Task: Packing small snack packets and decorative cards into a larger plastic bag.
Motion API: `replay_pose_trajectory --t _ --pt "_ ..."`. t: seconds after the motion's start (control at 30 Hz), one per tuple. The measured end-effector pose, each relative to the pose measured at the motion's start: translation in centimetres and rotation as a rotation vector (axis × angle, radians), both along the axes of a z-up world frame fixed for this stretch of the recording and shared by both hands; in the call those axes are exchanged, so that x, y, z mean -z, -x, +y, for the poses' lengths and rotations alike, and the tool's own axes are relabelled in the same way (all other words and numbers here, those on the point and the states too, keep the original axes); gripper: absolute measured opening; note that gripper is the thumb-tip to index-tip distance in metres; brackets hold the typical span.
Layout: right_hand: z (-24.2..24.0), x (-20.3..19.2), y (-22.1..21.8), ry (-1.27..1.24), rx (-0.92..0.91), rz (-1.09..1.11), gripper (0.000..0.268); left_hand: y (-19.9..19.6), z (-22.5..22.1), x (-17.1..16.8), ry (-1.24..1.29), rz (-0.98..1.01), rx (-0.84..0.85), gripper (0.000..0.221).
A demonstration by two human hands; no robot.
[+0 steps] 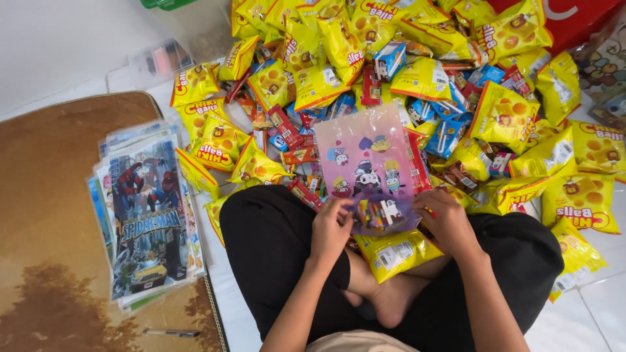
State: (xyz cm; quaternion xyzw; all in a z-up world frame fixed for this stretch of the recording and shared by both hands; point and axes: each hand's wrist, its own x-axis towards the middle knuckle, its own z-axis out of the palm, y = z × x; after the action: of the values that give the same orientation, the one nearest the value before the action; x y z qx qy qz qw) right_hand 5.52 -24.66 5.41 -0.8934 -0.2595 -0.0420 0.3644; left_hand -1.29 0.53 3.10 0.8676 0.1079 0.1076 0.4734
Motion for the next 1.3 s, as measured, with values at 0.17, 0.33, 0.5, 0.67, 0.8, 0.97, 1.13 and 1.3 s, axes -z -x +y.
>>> replay_pose_trajectory --t 0.17,0.33,0.5,0.67,0.8,0.97,1.13,1.3 --pt "-0.5 -2.3 0.5 -0.092 -0.028 -0.031 0.007 -0.2 2.0 -3.3 0.106 -0.07 -0.032 0.03" --pt "-0.4 -6.5 0.9 -0.081 0.008 -0.129 0.012 -0.3 2.7 -8.1 0.157 -0.143 -0.102 0.027" --pt "-0.1 -12.2 1.8 -0.068 0.019 -0.241 0.008 0.0 3.4 -15.2 0.248 -0.189 -0.027 0.018" --pt "1.3 -16.8 3.0 -0.106 0.062 -0.378 0.014 0.6 3.3 -19.4 0.268 -0.322 -0.052 0.019" --pt "1.6 -18.5 3.8 -0.117 0.125 -0.482 0.013 1.4 3.1 -22.4 0.233 -0.382 -0.083 0.019" --pt "1.8 -21.1 5.4 -0.226 0.162 -0.524 0.014 2.9 2.8 -25.3 0.236 -0.451 -0.087 0.022" --pt "2.2 -24.0 6.6 -0.367 0.196 -0.66 0.013 4.1 2.0 -28.9 0.272 -0.546 -0.129 0.022" --pt "2.1 -24.1 4.5 -0.506 0.246 -0.742 0.016 2.1 2.2 -30.5 0.161 -0.619 -0.178 0.02"
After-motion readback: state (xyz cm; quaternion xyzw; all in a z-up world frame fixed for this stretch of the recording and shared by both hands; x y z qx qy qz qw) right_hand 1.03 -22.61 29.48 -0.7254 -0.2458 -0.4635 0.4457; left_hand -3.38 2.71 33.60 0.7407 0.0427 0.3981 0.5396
